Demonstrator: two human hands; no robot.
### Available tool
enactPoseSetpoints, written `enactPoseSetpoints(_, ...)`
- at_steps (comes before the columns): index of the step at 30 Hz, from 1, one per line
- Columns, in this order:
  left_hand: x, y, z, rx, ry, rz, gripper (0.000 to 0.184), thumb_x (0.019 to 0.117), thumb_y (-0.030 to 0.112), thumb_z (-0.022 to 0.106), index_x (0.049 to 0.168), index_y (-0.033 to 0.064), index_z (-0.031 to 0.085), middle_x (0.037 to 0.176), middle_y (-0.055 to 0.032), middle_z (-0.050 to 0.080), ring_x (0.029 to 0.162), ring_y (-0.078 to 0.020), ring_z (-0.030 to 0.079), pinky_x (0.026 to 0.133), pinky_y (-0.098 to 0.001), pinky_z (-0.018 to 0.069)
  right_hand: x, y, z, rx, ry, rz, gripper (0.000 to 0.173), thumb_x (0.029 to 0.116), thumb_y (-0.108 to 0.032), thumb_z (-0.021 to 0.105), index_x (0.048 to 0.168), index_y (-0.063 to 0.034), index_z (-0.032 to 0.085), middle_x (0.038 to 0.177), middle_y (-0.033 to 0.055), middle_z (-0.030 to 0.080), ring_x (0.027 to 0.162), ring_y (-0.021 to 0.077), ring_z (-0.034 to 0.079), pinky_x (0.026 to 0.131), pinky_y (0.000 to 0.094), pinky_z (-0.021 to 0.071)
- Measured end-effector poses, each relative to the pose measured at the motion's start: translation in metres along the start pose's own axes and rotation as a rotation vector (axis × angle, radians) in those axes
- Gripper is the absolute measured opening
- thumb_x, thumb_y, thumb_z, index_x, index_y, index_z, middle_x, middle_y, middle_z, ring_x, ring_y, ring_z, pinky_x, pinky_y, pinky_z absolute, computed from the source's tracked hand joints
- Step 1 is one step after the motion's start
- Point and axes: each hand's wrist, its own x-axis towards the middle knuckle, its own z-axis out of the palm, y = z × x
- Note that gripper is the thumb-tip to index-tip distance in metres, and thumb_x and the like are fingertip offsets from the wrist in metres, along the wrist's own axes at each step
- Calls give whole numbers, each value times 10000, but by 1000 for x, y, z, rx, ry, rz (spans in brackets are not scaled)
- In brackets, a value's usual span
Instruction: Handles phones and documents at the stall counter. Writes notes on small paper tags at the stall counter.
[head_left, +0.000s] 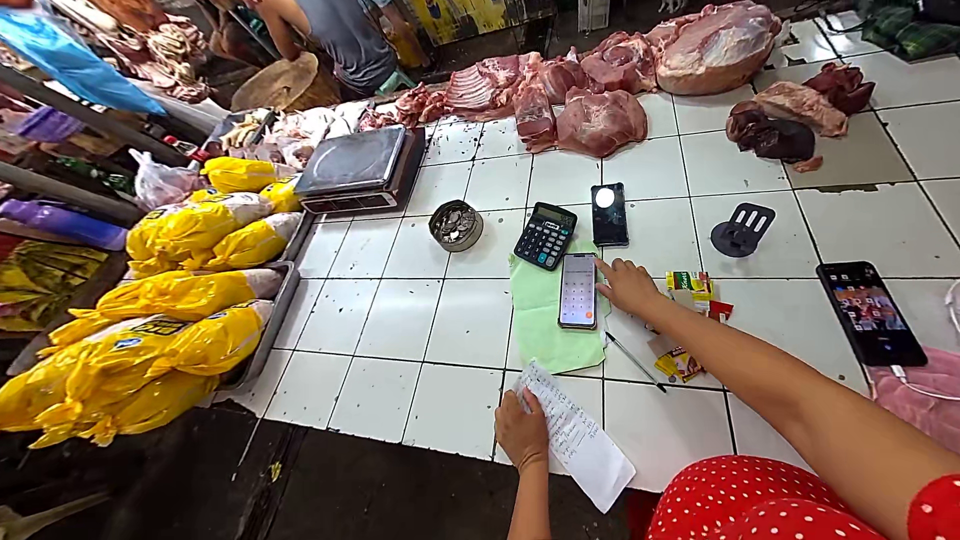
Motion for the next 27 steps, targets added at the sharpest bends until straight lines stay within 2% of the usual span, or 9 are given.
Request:
enactPoseSetpoints(5, 0, -2, 3, 5, 23, 18, 327, 1011, 234, 585, 1045, -71, 700, 928, -260, 704, 948, -448, 696, 837, -597, 532, 21, -5, -5, -41, -6, 57, 633, 1091, -461, 431, 1639, -181, 283, 1485, 252, 493, 1347, 449, 487, 1041, 616, 412)
enactPoseSetpoints(8, 0, -1, 2, 4, 11, 6, 327, 1011, 234, 589, 1035, -74, 696, 916, -260, 699, 944, -452, 690, 836, -597, 527, 23, -3, -3, -58, -2, 13, 568, 1097, -460, 411, 1595, -189, 394, 1453, 251, 516, 1313, 455, 508, 1011, 620, 429)
enactPoseSetpoints(12, 1, -2, 1, 10, -3, -5, 338, 1010, 240, 591, 1044, -79, 697, 920, -263, 699, 952, -459, 689, 841, -603, 526, 5, -9, 1, 40, 18, 4, 483, 1097, -435, 414, 1319, -61, 625, 1334, 231, 597, 1235, 423, 571, 985, 588, 445)
enactPoseSetpoints(14, 1, -2, -1, 3, -11, 1, 335, 1010, 226, 595, 1052, -91, 693, 919, -276, 696, 948, -471, 686, 842, -615, 523, -6, -23, 2, 121, 11, 98, 623, 1067, -530, 437, 1346, 11, 567, 1343, 266, 583, 1269, 441, 554, 1019, 592, 435)
enactPoseSetpoints(16, 1, -1, -1, 9, -14, 5, 337, 1012, 225, 591, 1053, -95, 691, 917, -281, 693, 942, -473, 687, 840, -618, 521, -9, -41, 7, 136, 11, 146, 839, 1011, -649, 460, 1512, 23, 421, 1429, 328, 514, 1333, 499, 494, 1072, 639, 391)
enactPoseSetpoints(20, 1, 1, -2, 24, -24, -2, 338, 1017, 229, 584, 1052, -90, 691, 920, -283, 687, 957, -470, 681, 852, -613, 516, 8, -81, 23, 93, -54, 204, 1130, 908, -766, 525, 1660, -79, 35, 1612, 426, 141, 1493, 599, 185, 1152, 746, 192)
enactPoseSetpoints(22, 1, 0, -1, 37, -23, -10, 334, 1017, 235, 590, 1051, -81, 692, 916, -271, 690, 957, -459, 684, 853, -600, 520, 17, -90, 30, 90, -85, 241, 1187, 882, -698, 639, 1659, -109, -38, 1623, 434, 9, 1512, 612, 55, 1151, 779, 123)
enactPoseSetpoints(24, 2, 0, 0, 37, -30, -22, 333, 1018, 241, 592, 1056, -74, 692, 930, -267, 691, 972, -452, 682, 861, -593, 522, 19, -89, 33, 86, -66, 248, 1185, 870, -564, 721, 1662, -132, -46, 1641, 403, 9, 1524, 580, 79, 1146, 756, 187)
enactPoseSetpoints(27, 1, 1, 1, 33, -18, -18, 341, 1015, 243, 596, 1074, -79, 691, 928, -265, 694, 968, -450, 686, 858, -594, 524, 16, -76, 23, 106, -13, 239, 1193, 818, -355, 808, 1670, -200, -12, 1635, 342, 197, 1482, 523, 275, 1068, 684, 354)
